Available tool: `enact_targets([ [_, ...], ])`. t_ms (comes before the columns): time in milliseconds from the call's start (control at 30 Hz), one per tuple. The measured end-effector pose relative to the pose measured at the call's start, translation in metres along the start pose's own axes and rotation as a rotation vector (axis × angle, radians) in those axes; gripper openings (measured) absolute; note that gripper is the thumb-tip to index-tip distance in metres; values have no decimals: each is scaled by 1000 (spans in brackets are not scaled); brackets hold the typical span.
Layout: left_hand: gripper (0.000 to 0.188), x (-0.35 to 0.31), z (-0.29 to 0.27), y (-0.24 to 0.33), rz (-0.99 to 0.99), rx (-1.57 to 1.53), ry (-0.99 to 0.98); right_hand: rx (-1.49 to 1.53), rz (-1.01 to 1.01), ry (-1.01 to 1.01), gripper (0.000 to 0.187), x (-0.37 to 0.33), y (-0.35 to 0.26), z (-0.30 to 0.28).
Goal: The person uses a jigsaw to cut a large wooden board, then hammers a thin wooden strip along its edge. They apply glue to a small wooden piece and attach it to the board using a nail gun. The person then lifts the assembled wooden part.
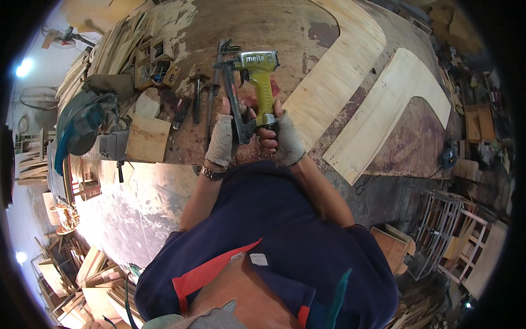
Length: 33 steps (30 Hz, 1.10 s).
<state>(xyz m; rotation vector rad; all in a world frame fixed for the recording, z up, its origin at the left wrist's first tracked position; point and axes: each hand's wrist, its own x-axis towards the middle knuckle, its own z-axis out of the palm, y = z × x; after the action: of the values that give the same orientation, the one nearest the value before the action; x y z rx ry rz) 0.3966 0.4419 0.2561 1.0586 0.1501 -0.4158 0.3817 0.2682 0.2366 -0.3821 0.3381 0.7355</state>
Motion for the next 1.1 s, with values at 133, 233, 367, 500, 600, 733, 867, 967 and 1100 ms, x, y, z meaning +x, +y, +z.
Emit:
enact_targets([
  [133,59,-3,-2,17,-76,-41,-40,-46,-12,-100,72,12,8,-1],
  [233,57,-13,2,21,-52,-8,20,93,30,-113,70,18,19,-3],
  [367,48,-35,7,27,-165,-79,-51,235,74,-102,69,24,24,-12],
  [500,39,-46,17,25,-83,-62,-57,374,94,-212,74,35,25,-24],
  [600,38,-50,24,17,27,108,13,468,114,-324,78,44,28,-33],
  [733,35,-55,26,14,111,197,24,571,140,-346,81,47,33,-40],
  [867,43,-58,25,20,195,477,67,565,163,-263,81,44,33,-38],
  [967,41,-59,26,19,114,379,79,561,165,-264,79,43,33,-36],
  [1100,33,-60,18,10,185,398,4,611,146,-232,76,49,35,-43],
])
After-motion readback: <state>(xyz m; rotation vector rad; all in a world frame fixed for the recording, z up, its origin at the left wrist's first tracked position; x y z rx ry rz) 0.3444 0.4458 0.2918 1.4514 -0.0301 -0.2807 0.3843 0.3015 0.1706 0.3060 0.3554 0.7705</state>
